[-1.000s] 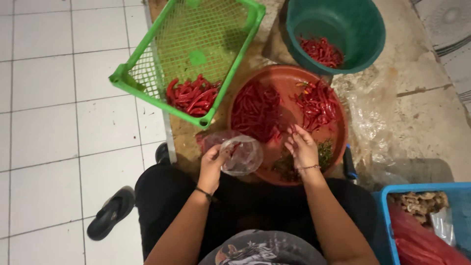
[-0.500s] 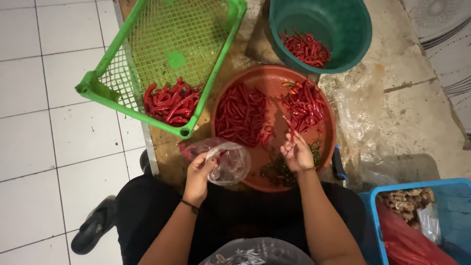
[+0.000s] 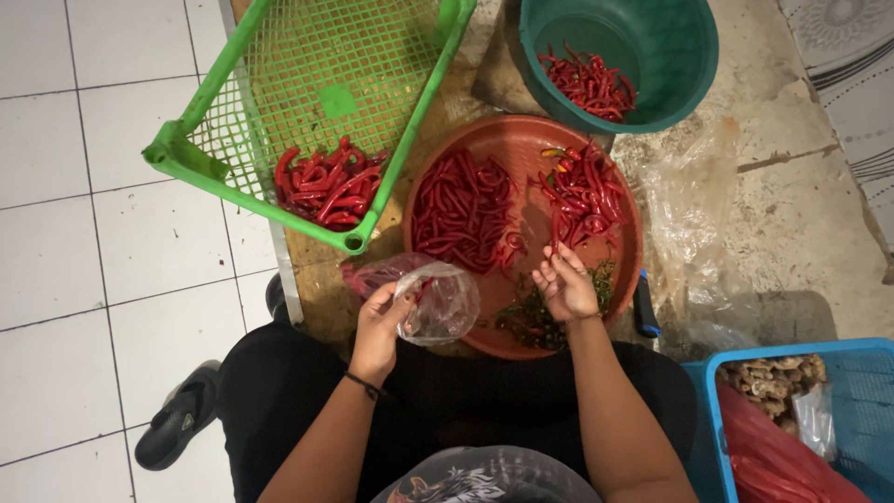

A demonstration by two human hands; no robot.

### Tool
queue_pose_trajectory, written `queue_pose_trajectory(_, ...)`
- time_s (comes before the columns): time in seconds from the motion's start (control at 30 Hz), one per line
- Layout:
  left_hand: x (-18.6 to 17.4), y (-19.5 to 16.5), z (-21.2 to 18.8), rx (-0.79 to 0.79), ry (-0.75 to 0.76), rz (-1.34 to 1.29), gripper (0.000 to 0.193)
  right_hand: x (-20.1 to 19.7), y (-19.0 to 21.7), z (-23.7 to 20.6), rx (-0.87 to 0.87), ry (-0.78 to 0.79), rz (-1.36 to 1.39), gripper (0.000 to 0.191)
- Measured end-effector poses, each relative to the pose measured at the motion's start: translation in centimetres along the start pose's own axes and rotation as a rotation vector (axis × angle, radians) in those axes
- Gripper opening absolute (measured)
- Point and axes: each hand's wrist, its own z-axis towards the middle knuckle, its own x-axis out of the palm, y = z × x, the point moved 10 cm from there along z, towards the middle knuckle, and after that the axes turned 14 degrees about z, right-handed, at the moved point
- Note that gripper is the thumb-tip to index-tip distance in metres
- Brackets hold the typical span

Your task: The person sits on the floor and removes red chili peppers from a large tray, placing them into a small plastic bag. The person handles the peppers one by one, occasionally adjusting the bag to fit more peppers.

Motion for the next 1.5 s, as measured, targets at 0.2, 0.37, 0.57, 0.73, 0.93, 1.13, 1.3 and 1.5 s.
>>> queue_pose_trajectory(0.2, 0.2, -0.3, -0.1, 0.011, 0.015, -0.026, 0.019, 0.1, 0.1, 0.0, -0.026, 0.002, -0.017, 0.021)
queue_pose_trajectory(0.37, 0.2, -0.4, -0.1, 0.013, 0.015, -0.020, 0.019, 0.5, 0.1, -0.2, -0.024, 0.019, -0.052, 0.022)
queue_pose_trajectory(0.57, 0.0, -0.1, -0.1, 0.002, 0.007, 0.011, 0.021, 0.6, -0.2, -0.2, -0.019, 0.006, -0.086, 0.018)
queue_pose_trajectory(0.73, -0.2, 0.0, 0.1, 0.012, 0.002, 0.017, 0.020, -0.6, 0.5, -0.1, -0.062, -0.182, -0.215, 0.019)
queue_pose_trajectory(0.93, -0.2, 0.3, 0.3, 0.023, 0.006, -0.003, 0.020, -0.8, 4.8, 1.0, -0.260, -0.230, -0.392, 0.024)
queue_pose_trajectory(1.13, 0.0, 0.1, 0.1, 0.024, 0.010, -0.003, 0.020, -0.6, 4.4, 0.8, -0.269, -0.192, -0.356, 0.023)
queue_pose_trajectory(1.3, 0.3, -0.3, 0.0, 0.027, 0.006, -0.007, 0.018, -0.3, 2.6, 0.4, -0.099, -0.142, -0.154, 0.016)
queue_pose_trajectory(1.5, 0.6, -0.5, -0.1, 0.018, 0.032, -0.039, 0.017, 1.3, 1.6, 0.2, 0.002, 0.039, -0.103, 0.012)
